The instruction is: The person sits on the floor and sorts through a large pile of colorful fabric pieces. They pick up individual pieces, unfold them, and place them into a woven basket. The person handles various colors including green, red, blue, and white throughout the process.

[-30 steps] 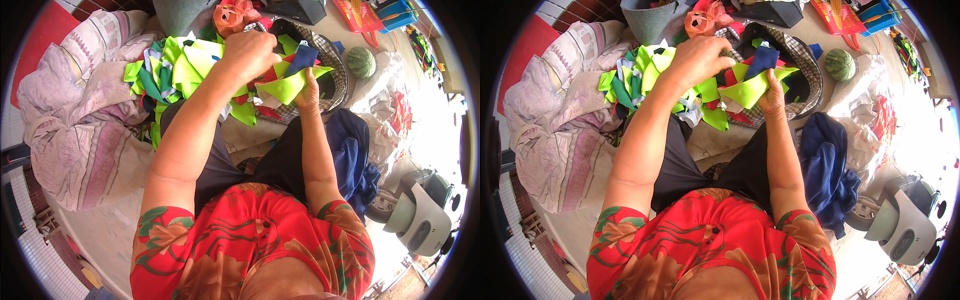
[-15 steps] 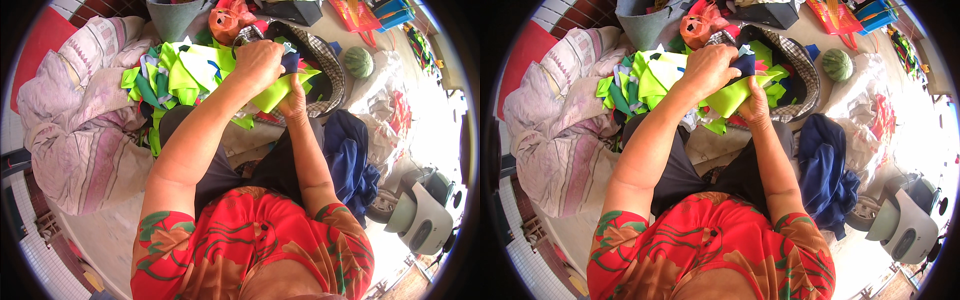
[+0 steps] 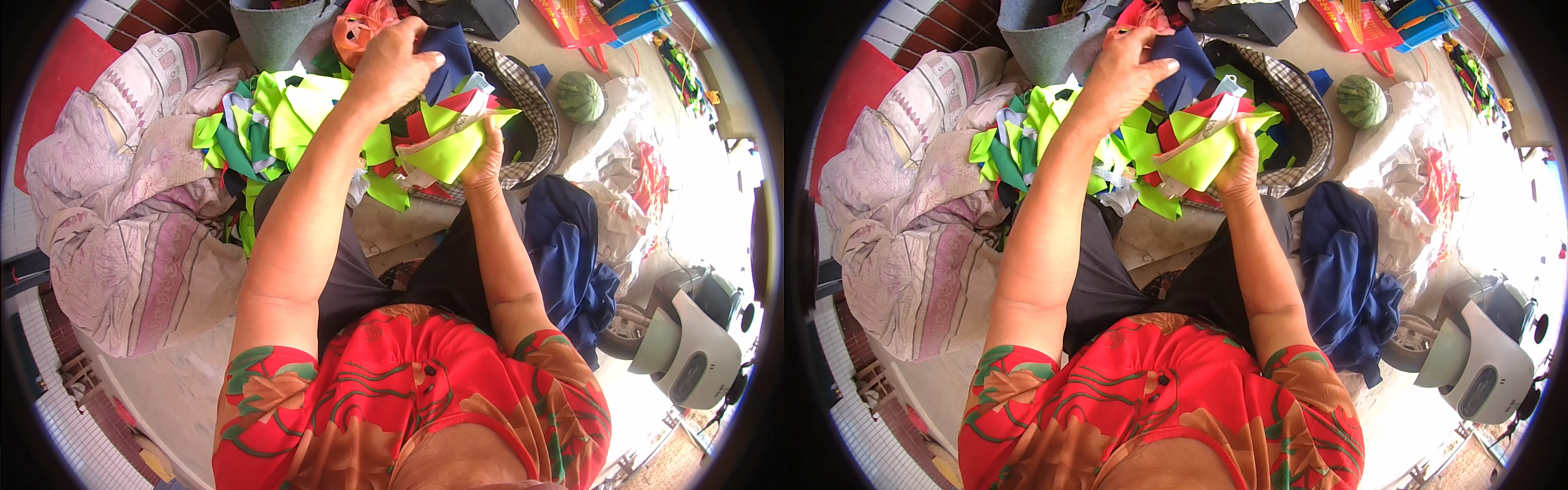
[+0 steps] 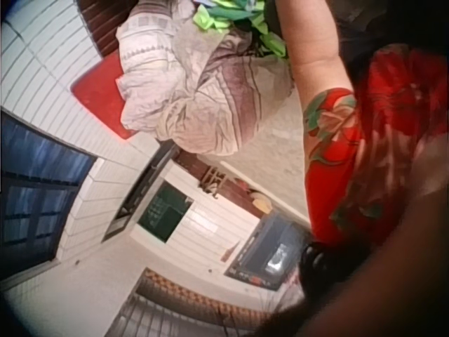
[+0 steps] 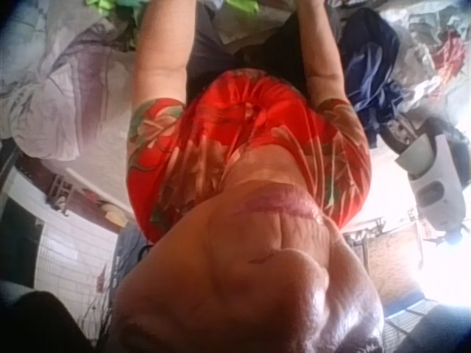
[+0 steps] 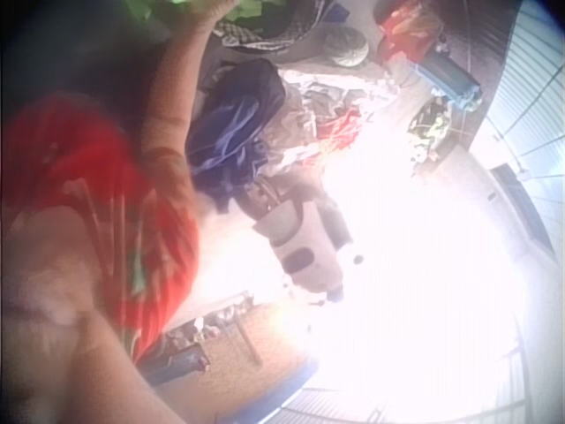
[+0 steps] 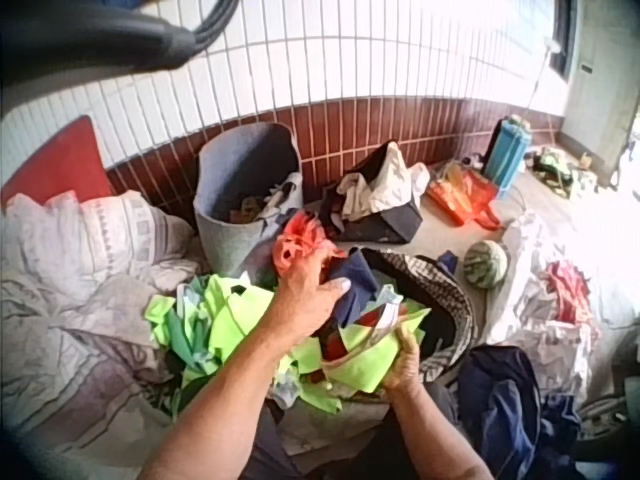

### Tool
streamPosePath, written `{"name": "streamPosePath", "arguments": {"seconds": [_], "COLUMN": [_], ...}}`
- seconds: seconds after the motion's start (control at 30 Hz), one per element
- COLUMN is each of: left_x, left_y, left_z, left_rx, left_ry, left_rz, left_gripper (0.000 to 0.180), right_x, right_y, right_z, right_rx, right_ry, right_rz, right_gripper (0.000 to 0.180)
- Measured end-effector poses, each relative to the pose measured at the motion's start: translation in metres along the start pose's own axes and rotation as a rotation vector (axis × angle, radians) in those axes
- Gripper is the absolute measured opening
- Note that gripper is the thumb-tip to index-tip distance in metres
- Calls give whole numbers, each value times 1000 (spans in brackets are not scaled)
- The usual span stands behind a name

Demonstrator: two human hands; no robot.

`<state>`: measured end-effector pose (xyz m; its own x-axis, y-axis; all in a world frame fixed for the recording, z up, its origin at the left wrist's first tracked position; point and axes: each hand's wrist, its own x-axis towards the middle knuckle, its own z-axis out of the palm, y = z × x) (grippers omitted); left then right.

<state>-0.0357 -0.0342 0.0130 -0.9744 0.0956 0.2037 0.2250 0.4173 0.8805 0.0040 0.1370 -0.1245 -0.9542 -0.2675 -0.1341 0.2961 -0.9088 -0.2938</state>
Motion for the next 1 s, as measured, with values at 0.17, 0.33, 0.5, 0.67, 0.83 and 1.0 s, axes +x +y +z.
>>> {"name": "streamPosePath", "arguments": {"seconds": [0.17,0.33,0.5,0.67,0.83,1.0], "left_x": [-1,-5,-7,-7,-7,-9], "left_y": [9,13,9,7,10,19], "left_z": [-17,-32,-42,-49,-52,-55], "left_rx": [-180,-275,-161,-289,-248,-246], "left_ry": [32,8,30,-23,-57,-75], "left_rz": [-91,-67,-3,-33,-69,-93], "left_gripper": [34,39,47,47,49,55], "right_x": [6,9,9,8,10,10], "right_y": [-3,-1,-3,-1,-1,-2], "right_z": [-15,-19,-20,-18,-23,-22], "right_rx": [-1,-32,27,-6,-27,-27], "right_ry": [48,78,47,44,72,45], "right_rz": [-13,-39,2,12,-10,16], "right_gripper": [57,59,47,55,57,53]}}
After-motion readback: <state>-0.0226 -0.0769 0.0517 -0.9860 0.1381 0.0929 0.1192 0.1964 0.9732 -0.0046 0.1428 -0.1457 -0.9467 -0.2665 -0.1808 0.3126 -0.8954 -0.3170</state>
